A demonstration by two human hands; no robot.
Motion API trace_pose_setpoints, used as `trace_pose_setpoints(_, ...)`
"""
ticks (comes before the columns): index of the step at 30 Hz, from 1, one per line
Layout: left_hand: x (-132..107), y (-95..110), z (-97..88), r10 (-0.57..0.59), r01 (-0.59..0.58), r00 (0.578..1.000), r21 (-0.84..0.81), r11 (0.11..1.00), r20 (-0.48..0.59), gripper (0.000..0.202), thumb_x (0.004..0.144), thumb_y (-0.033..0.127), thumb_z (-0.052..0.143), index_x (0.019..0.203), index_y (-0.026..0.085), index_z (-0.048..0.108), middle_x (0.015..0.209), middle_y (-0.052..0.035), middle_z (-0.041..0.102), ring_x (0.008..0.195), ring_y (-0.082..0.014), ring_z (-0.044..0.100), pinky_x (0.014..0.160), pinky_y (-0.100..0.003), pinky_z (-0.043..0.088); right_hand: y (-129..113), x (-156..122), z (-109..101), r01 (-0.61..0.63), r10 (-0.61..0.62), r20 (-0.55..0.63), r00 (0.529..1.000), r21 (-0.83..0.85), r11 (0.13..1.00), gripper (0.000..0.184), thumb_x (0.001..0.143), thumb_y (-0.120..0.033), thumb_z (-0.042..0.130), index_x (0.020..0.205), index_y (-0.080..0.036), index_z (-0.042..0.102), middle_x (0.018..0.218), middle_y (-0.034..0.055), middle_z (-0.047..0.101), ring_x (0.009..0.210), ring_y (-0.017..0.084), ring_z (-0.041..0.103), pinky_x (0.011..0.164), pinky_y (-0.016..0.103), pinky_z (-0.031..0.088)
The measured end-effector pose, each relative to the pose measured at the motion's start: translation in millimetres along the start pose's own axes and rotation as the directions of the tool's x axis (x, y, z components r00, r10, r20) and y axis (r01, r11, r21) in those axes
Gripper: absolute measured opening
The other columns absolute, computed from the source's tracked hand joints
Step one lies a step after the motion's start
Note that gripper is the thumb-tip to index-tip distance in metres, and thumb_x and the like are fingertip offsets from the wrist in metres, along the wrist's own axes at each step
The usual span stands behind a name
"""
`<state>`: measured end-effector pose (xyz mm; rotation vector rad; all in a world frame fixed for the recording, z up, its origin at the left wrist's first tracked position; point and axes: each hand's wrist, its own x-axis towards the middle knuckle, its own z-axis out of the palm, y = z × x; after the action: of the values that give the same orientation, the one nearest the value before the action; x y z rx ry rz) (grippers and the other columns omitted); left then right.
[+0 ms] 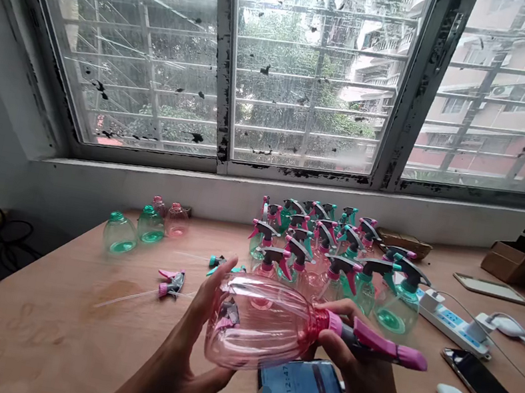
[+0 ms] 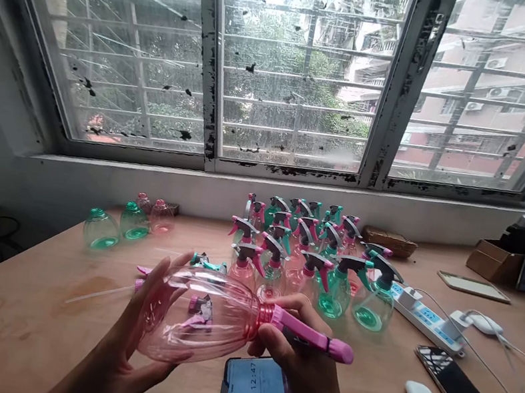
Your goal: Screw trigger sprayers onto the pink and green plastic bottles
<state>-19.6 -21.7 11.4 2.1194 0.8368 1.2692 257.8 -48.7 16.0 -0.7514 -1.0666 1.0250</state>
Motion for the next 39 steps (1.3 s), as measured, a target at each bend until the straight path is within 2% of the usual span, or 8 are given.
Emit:
trace_pose_setpoints(4, 4, 4, 1.1, -0.05, 0.052, 0.999, -0.105, 0.993, 0.022, 0.122, 0.094, 0.059, 0.093, 0.184, 0.054, 0.01, 0.197, -0.004, 0.02, 0.179, -0.0439, 0.024, 0.139, -0.065, 0.031, -3, -2, 1, -0.021, 0.02, -0.029, 0.999, -0.007, 1.0, 0.043, 0.079, -0.056, 0.107, 0.098, -0.026, 0.082, 0.076, 0.0012, 0.088, 0.063, 0.023, 0.083, 0.062, 0.03, 0.07)
trace_pose_setpoints(8, 6, 11, 1.8, -0.056, 0.055, 0.998, -0.056, 0.997, -0.011, 0.108, 0.096, 0.051, 0.094, 0.183, 0.051, 0.028, 0.194, -0.0051, 0.028, 0.177, -0.0435, 0.031, 0.142, -0.062, 0.03, -1, -1, 1, -0.005, 0.004, -0.031, 1.0, -0.037, 0.999, 0.043, 0.082, -0.058, 0.105, 0.096, -0.025, 0.081, 0.069, 0.0003, 0.085, 0.061, 0.022, 0.081, 0.062, 0.029, 0.067)
trace_pose_setpoints(12, 4, 12, 5.6, 0.017, -0.016, 0.999, 0.007, 1.0, -0.048, 0.089, 0.114, 0.046, 0.071, 0.182, 0.059, 0.016, 0.195, -0.0016, 0.026, 0.178, -0.0384, 0.033, 0.141, -0.065, 0.033, 3, 1, 1, -0.007, 0.007, 0.003, 1.0, 0.001, 1.0, 0.041, 0.086, -0.057, 0.103, 0.1, -0.024, 0.081, 0.068, 0.0004, 0.086, 0.062, 0.021, 0.08, 0.064, 0.028, 0.066)
trace_pose_setpoints(15, 5, 11, 5.7, 0.027, -0.027, 0.999, -0.018, 0.999, -0.028, 0.108, 0.109, 0.049, 0.079, 0.184, 0.056, 0.001, 0.196, -0.0047, 0.021, 0.176, -0.0407, 0.035, 0.138, -0.065, 0.039, 4, 1, 2, 0.005, -0.005, 0.008, 1.0, 0.036, 0.999, 0.039, 0.087, -0.054, 0.103, 0.101, -0.024, 0.08, 0.073, 0.0015, 0.088, 0.062, 0.021, 0.08, 0.064, 0.03, 0.066)
trace_pose_setpoints(21, 6, 13, -1.5, -0.013, 0.013, 1.0, 0.017, 1.0, 0.025, 0.107, 0.102, 0.047, 0.088, 0.184, 0.051, 0.02, 0.196, -0.004, 0.02, 0.179, -0.0451, 0.023, 0.141, -0.068, 0.027, 3, 0, 2, -0.013, 0.013, -0.012, 1.0, 0.017, 1.0, 0.04, 0.085, -0.052, 0.104, 0.101, -0.025, 0.08, 0.072, 0.0009, 0.087, 0.062, 0.023, 0.081, 0.062, 0.031, 0.067)
trace_pose_setpoints(26, 1, 8, 1.5, 0.014, -0.013, 1.0, 0.045, 0.999, -0.018, 0.093, 0.116, 0.041, 0.067, 0.184, 0.057, 0.005, 0.195, -0.0049, 0.024, 0.179, -0.0411, 0.028, 0.139, -0.074, 0.027, 3, 0, 1, -0.01, 0.01, 0.01, 1.0, 0.008, 1.0, 0.041, 0.088, -0.057, 0.101, 0.101, -0.024, 0.079, 0.069, 0.0003, 0.085, 0.063, 0.024, 0.081, 0.064, 0.031, 0.066)
trace_pose_setpoints(32, 2, 6, 0.9, 0.004, -0.007, 0.999, 0.067, 0.998, 0.033, 0.116, 0.102, 0.043, 0.088, 0.186, 0.047, 0.009, 0.197, -0.0085, 0.016, 0.179, -0.0461, 0.022, 0.14, -0.071, 0.026, 0, 1, -5, -0.011, 0.012, 0.021, 1.0, -0.047, 0.999, 0.039, 0.088, -0.056, 0.1, 0.102, -0.026, 0.079, 0.074, 0.0012, 0.086, 0.063, 0.027, 0.081, 0.062, 0.035, 0.067)
trace_pose_setpoints(39, 2, 2, 5.5, 0.018, -0.018, 1.0, 0.014, 1.0, -0.011, 0.105, 0.107, 0.04, 0.081, 0.184, 0.055, 0.011, 0.195, -0.0089, 0.025, 0.175, -0.0447, 0.038, 0.13, -0.067, 0.052, 5, 2, -7, -0.032, 0.033, 0.054, 0.998, -0.019, 0.999, 0.038, 0.09, -0.052, 0.099, 0.102, -0.024, 0.076, 0.067, 0.0007, 0.085, 0.061, 0.026, 0.081, 0.063, 0.034, 0.066)
